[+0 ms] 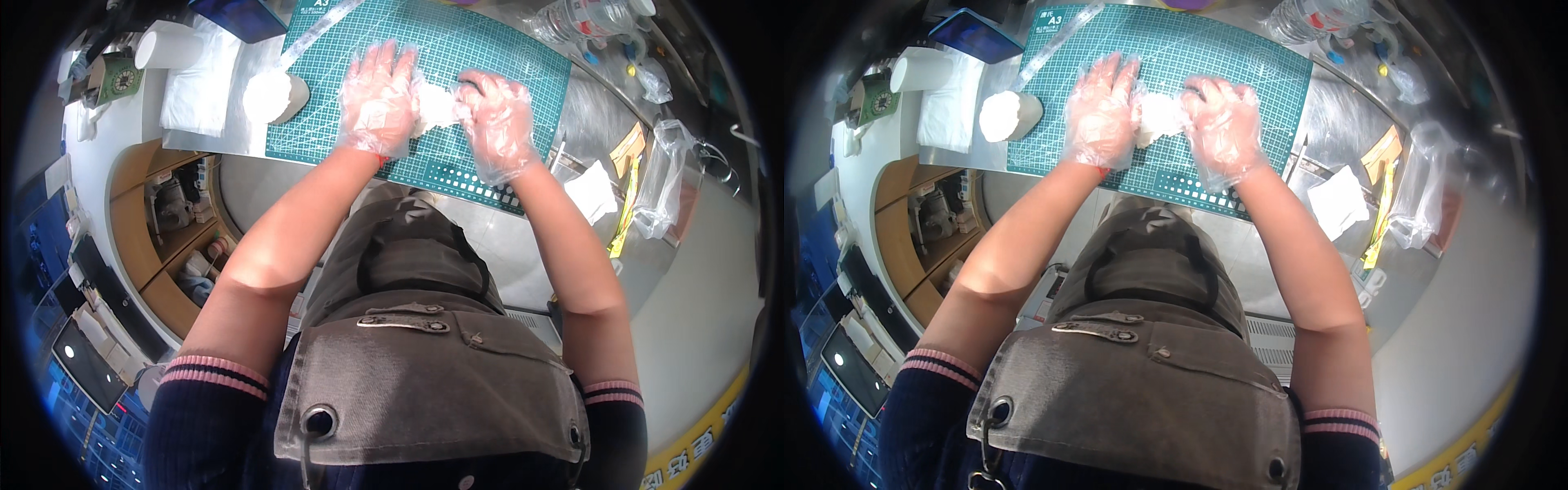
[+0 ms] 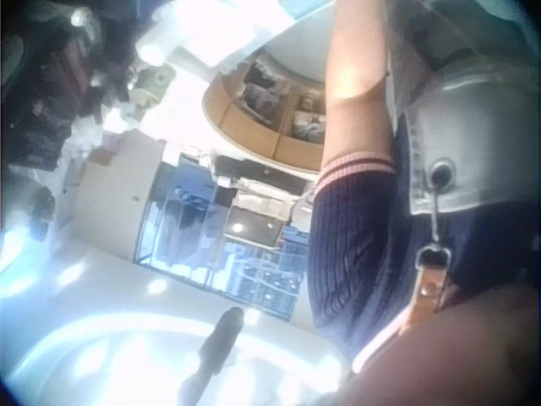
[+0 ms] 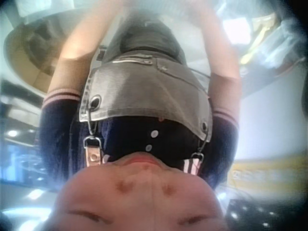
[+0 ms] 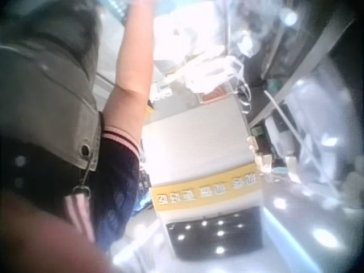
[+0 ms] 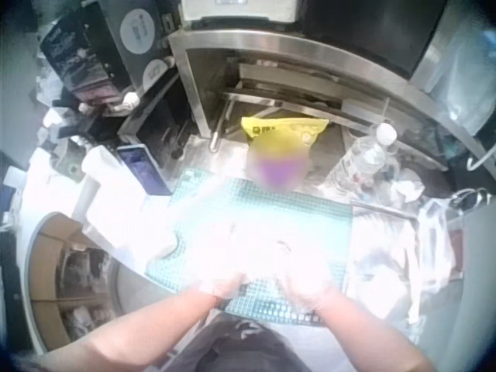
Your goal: The person kneads and flattens a white dough-like material on a green cutting mat using gloved hands and a white rolling pin. They repeatedly press, roll, and fold the material, then use a metal ruler to measure and trim it into a rectangular shape. Finally, they roll the trimmed piece into a cylindrical form.
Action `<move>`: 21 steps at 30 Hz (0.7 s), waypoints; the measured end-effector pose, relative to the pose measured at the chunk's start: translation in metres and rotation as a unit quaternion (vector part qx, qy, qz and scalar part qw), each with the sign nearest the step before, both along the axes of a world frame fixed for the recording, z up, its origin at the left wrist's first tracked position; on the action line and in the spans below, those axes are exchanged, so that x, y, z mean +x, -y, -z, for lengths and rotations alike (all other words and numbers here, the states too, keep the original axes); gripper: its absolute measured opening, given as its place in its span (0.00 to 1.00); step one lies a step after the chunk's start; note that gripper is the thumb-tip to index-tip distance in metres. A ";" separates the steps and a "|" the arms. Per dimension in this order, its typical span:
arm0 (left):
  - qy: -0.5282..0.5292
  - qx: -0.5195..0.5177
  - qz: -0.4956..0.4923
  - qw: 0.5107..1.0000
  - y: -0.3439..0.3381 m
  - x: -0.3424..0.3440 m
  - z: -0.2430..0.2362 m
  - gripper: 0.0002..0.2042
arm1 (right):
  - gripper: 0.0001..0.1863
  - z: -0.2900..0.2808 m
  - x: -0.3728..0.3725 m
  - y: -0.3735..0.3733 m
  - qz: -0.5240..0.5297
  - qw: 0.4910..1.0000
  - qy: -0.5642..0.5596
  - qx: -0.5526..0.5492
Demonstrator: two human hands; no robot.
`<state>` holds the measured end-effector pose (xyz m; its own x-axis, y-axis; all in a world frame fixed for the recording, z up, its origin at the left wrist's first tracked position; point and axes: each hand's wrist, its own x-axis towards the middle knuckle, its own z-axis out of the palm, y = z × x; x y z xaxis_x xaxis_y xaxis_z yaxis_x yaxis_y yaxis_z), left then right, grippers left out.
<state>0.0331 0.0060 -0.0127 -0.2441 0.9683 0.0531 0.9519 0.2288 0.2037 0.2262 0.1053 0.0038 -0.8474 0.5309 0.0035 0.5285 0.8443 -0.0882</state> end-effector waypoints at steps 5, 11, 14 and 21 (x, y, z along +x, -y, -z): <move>-0.012 -0.006 -0.018 1.000 -0.028 -0.021 0.012 0.28 | 0.34 0.017 -0.043 -0.024 0.103 0.989 0.089 0.054; -0.011 -0.026 -0.041 0.999 -0.042 -0.029 0.016 0.28 | 0.36 0.016 -0.063 -0.043 0.119 0.985 0.119 0.024; -0.017 -0.028 -0.043 0.999 -0.035 -0.023 0.014 0.30 | 0.37 0.021 -0.054 -0.033 0.123 0.987 0.103 0.027; -0.031 -0.040 -0.058 0.997 0.001 0.006 0.000 0.33 | 0.37 0.034 -0.022 0.008 0.139 0.986 0.050 0.076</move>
<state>0.0391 0.0055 -0.0126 -0.3525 0.9358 -0.0055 0.9286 0.3505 0.1217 0.2046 0.0970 -0.0303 -0.6692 0.7427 0.0241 0.7412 0.6649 0.0926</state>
